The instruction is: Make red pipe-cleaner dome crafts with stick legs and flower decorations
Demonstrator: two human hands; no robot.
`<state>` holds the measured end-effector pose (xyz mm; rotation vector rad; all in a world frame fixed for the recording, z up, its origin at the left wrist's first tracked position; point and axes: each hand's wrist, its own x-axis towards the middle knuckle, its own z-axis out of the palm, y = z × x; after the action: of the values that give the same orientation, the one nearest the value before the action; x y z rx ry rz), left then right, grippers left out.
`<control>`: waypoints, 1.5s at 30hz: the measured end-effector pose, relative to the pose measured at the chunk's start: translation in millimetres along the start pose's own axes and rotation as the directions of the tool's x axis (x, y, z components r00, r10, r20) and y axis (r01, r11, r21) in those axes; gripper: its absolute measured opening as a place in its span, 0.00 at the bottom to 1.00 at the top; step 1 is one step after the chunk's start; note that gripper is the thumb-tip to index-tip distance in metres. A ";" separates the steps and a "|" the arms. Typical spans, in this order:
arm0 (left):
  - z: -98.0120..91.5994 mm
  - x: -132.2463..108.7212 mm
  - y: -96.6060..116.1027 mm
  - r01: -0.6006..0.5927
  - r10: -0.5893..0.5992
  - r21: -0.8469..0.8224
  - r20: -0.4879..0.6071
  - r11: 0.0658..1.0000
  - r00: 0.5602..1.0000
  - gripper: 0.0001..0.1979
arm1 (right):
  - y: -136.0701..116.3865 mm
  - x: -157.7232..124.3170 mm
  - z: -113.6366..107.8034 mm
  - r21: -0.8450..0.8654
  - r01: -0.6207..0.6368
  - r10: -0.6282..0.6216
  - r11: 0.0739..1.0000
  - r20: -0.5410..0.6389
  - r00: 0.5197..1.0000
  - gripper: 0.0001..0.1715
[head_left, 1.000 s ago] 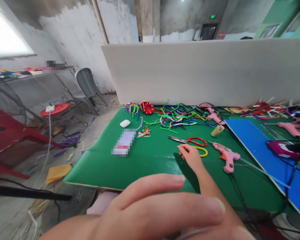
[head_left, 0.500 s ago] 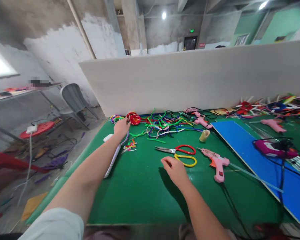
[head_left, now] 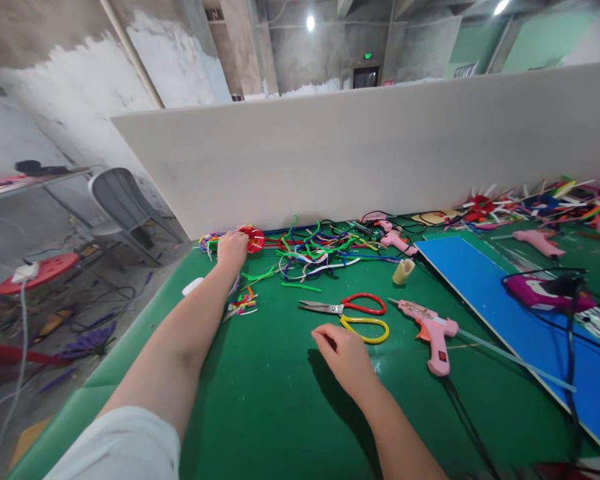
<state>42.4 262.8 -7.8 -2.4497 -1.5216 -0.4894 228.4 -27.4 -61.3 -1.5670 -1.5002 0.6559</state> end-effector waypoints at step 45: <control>-162.5 -152.2 136.2 -0.856 0.860 0.128 -0.185 0.501 0.476 0.12 | -3.6 12.2 7.9 0.988 -0.153 0.193 0.002 0.150 0.970 0.16</control>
<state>75.4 19.8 81.6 -2.6079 -0.0486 -0.4871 221.7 -14.1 -60.0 -0.4997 -0.3529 1.4310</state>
